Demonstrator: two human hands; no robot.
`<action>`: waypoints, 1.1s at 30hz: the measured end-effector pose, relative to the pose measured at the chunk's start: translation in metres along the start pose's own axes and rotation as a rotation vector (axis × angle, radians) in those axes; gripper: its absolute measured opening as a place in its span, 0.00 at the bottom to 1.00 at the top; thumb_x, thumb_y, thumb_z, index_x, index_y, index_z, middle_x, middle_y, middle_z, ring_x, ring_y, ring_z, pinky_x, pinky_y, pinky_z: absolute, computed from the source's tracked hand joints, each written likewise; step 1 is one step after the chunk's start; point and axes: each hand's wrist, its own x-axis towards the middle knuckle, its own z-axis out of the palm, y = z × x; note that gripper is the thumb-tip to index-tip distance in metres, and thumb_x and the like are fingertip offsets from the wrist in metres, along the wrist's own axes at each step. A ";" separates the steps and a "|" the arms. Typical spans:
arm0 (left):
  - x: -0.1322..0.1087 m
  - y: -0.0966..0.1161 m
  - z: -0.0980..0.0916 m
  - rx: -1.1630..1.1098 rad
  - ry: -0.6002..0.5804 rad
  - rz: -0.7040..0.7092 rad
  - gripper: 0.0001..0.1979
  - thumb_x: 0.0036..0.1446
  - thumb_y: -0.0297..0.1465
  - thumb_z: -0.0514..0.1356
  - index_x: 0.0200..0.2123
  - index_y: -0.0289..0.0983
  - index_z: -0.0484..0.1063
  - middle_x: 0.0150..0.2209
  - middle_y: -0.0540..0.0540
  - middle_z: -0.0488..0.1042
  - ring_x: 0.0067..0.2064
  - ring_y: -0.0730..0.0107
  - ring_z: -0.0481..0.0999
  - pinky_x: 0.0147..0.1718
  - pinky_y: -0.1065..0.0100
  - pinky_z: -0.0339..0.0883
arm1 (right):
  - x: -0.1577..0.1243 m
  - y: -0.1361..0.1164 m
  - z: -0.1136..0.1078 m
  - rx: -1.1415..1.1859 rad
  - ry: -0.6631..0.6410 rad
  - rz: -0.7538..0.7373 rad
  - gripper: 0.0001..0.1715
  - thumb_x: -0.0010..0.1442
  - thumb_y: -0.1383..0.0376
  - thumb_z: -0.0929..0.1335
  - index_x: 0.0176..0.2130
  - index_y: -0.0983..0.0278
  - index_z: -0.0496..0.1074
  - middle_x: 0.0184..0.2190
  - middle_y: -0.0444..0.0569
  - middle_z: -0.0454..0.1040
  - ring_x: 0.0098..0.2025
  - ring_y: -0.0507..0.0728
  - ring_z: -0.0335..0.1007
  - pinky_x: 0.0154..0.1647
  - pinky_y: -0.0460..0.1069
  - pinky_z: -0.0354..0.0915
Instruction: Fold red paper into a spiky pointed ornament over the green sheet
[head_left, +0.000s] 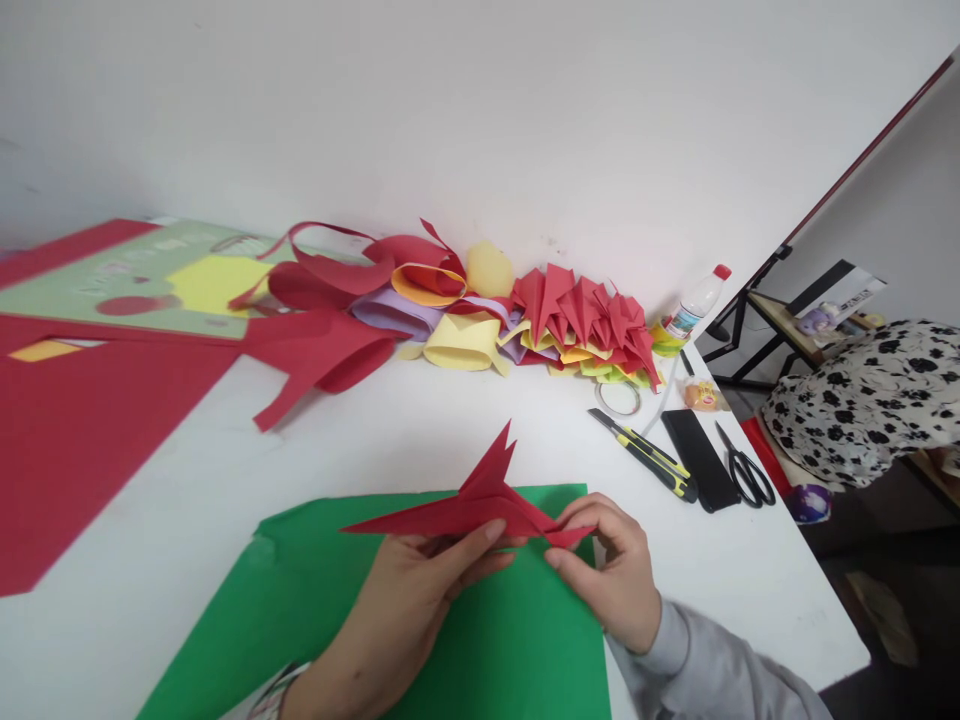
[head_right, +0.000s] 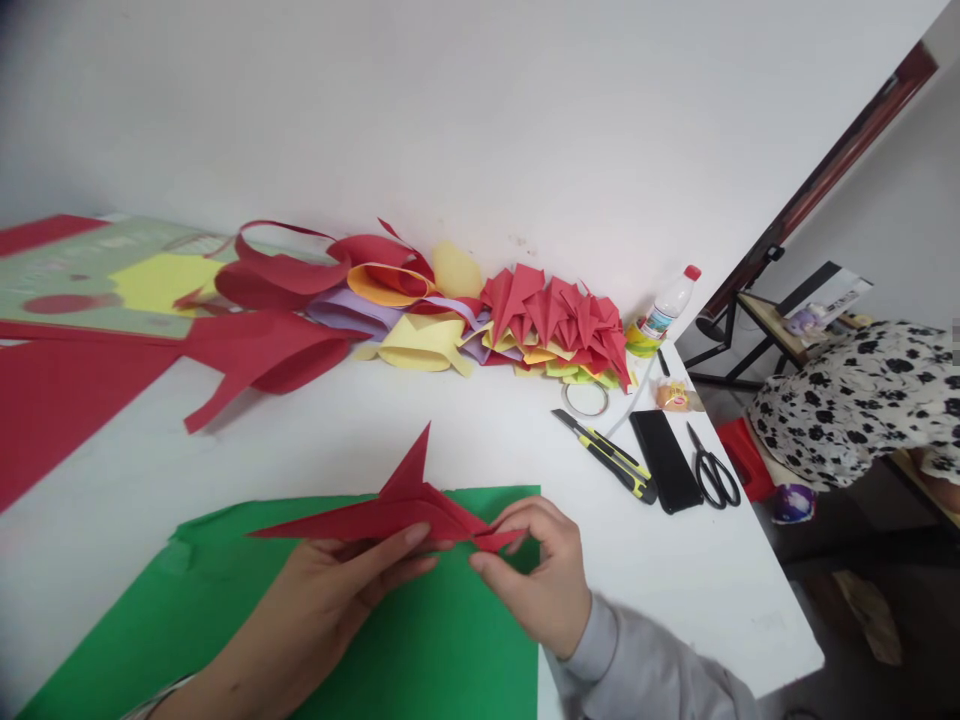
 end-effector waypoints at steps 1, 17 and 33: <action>0.000 -0.001 -0.001 0.000 -0.011 -0.004 0.13 0.34 0.36 0.74 0.26 0.39 0.81 0.31 0.49 0.84 0.33 0.63 0.80 0.32 0.69 0.77 | 0.000 0.000 0.000 -0.015 0.005 -0.013 0.05 0.52 0.67 0.74 0.30 0.62 0.74 0.31 0.47 0.75 0.30 0.53 0.69 0.32 0.48 0.65; 0.004 0.001 -0.007 -0.009 -0.113 -0.027 0.11 0.33 0.35 0.76 0.24 0.41 0.82 0.28 0.50 0.83 0.35 0.62 0.81 0.29 0.72 0.76 | 0.007 0.003 -0.003 0.688 -0.094 0.540 0.15 0.52 0.57 0.74 0.29 0.68 0.79 0.16 0.45 0.73 0.19 0.51 0.69 0.20 0.44 0.65; 0.019 0.011 -0.031 0.445 -0.563 0.297 0.05 0.46 0.36 0.68 0.26 0.41 0.83 0.27 0.45 0.80 0.27 0.61 0.78 0.28 0.67 0.73 | 0.011 0.003 -0.020 0.638 -0.330 0.700 0.14 0.35 0.66 0.81 0.25 0.68 0.79 0.22 0.47 0.79 0.21 0.49 0.72 0.23 0.43 0.66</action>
